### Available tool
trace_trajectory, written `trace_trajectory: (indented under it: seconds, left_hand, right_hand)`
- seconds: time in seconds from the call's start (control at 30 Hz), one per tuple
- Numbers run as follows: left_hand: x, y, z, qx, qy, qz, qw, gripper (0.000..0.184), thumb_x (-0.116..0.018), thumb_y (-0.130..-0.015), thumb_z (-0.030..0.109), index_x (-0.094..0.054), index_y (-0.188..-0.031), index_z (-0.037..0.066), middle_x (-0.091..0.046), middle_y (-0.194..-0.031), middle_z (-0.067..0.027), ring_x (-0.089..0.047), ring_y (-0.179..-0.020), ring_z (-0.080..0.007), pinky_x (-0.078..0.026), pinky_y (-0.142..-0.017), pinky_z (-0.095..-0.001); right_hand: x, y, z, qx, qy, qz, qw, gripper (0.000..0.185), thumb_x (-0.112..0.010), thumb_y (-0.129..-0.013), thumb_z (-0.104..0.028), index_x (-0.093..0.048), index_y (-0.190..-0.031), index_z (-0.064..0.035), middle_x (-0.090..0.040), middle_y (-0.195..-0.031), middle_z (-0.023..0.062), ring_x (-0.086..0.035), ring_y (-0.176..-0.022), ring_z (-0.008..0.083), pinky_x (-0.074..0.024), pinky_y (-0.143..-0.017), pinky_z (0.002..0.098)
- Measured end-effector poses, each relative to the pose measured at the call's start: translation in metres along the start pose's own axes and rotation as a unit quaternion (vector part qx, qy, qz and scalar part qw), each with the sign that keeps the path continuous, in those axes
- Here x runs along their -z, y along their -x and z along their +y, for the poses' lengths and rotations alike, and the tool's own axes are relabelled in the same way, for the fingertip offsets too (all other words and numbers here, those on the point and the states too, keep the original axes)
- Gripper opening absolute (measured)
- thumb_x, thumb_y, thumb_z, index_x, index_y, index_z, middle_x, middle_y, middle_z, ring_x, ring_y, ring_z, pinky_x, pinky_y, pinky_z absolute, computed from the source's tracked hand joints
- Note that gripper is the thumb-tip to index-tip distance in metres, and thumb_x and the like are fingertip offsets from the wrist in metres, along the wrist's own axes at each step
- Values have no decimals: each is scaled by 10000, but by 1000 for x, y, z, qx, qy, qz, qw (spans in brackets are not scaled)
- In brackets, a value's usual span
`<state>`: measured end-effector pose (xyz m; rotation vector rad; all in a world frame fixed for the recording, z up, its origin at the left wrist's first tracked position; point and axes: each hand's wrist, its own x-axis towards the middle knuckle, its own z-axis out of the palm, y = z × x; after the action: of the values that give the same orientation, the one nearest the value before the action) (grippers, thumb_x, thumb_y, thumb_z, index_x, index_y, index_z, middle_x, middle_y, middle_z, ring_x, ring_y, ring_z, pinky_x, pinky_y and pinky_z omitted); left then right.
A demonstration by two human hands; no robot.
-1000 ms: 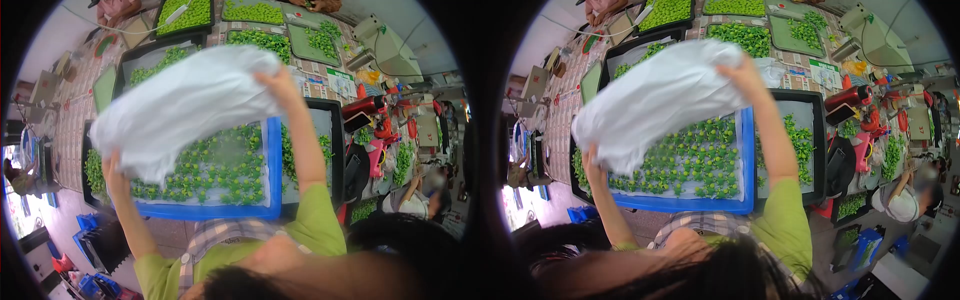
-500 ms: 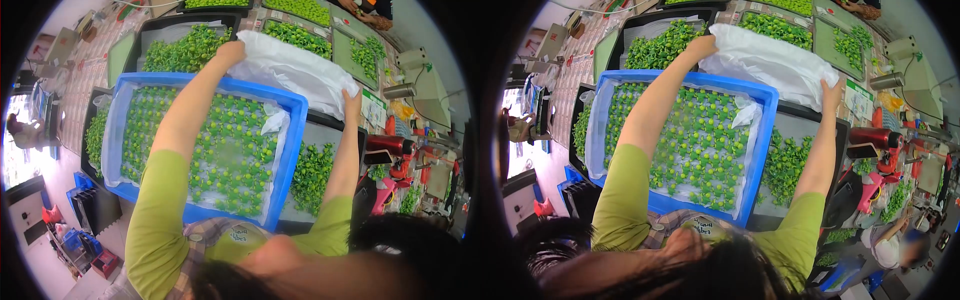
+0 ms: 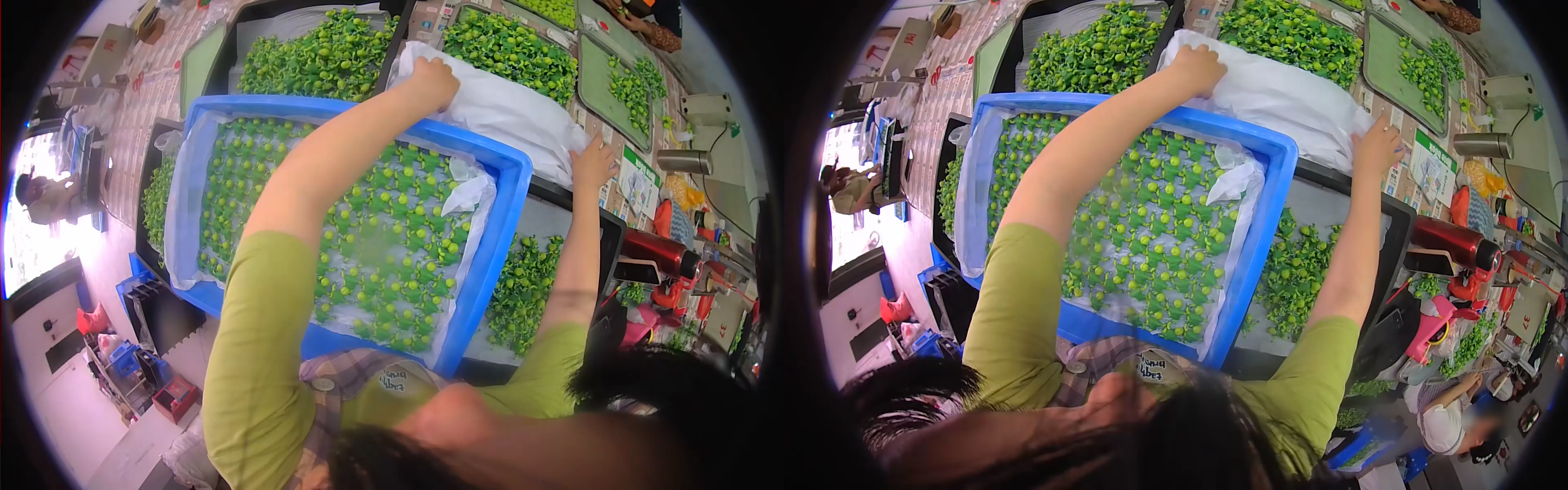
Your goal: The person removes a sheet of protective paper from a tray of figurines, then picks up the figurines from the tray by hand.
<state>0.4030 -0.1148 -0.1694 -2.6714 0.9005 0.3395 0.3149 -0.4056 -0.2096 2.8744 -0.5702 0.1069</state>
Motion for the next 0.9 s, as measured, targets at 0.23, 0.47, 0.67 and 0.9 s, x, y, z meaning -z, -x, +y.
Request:
trace_trajectory:
  seconds: [0.23,0.47,0.67,0.9]
  left_hand:
    - [-29,-13,-14,-18,49,-185,981,915,-740,-552,275,-242,-1317,214,-275,-1345,-61,-339,-1187,-255,-344,-895,-454]
    - [-55,-19,-19,-30,60,-198,978,1109,-782,-495,376,-87,-1350,252,-89,-1411,-42,-199,-1270,-236,-262,-963,-452]
    - [-66,-26,-12,-9,12,-233,972,1147,-791,-486,357,-45,-1351,254,-41,-1416,-37,-149,-1286,-218,-239,-969,-473]
    - [-24,-15,-32,-113,287,-157,938,479,-686,-616,365,-602,-1019,120,-584,-1036,-82,-556,-921,-229,-419,-799,-316]
  right_hand:
    - [16,10,-6,234,-83,61,967,594,-658,-662,-244,-418,-1199,-163,-447,-1176,84,-406,-1096,262,-339,-865,428]
    - [-91,-26,30,201,-174,-268,926,980,-718,-530,-483,-229,-1327,-192,-181,-1366,183,-172,-1256,362,-211,-1008,404]
    - [-74,-7,-10,93,-12,-323,942,1115,-734,-533,-395,11,-1348,-241,-21,-1405,129,-123,-1267,373,-154,-915,649]
    - [-78,-18,6,153,-8,-390,908,1139,-757,-524,-378,13,-1349,-228,-2,-1402,147,-107,-1269,374,-169,-963,579]
